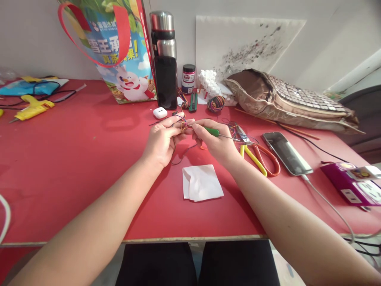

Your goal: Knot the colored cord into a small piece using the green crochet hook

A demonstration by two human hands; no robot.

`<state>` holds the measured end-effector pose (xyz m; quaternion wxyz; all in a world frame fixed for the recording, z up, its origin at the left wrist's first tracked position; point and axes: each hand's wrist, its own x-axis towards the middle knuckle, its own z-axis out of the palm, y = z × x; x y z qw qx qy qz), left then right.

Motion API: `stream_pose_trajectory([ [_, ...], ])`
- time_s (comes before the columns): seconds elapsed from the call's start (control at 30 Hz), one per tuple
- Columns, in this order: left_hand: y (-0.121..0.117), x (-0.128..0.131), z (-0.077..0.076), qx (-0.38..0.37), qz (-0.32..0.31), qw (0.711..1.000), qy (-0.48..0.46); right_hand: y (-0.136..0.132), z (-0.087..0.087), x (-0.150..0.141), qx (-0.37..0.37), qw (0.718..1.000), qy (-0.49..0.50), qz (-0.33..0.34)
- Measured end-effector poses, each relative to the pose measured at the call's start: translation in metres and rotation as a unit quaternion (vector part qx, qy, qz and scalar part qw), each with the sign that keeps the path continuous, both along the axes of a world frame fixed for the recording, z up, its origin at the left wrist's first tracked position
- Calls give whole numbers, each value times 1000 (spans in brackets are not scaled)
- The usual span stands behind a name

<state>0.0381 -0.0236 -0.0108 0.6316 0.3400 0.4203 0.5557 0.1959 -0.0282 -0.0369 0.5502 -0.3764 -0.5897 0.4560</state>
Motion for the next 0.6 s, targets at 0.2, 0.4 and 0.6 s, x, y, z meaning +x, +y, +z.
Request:
stream_pose_trajectory([
  [0.2, 2, 0, 3, -15, -3, 1000, -14, 0, -3, 0, 36, 999, -31, -6],
  [0.4, 4, -1, -3, -13, 2, 1000, -7, -2, -7, 0, 73, 994, -78, -3],
  [0.6, 5, -4, -4, 20, -21, 1000, 8, -1, -4, 2, 67, 996, -61, -5],
])
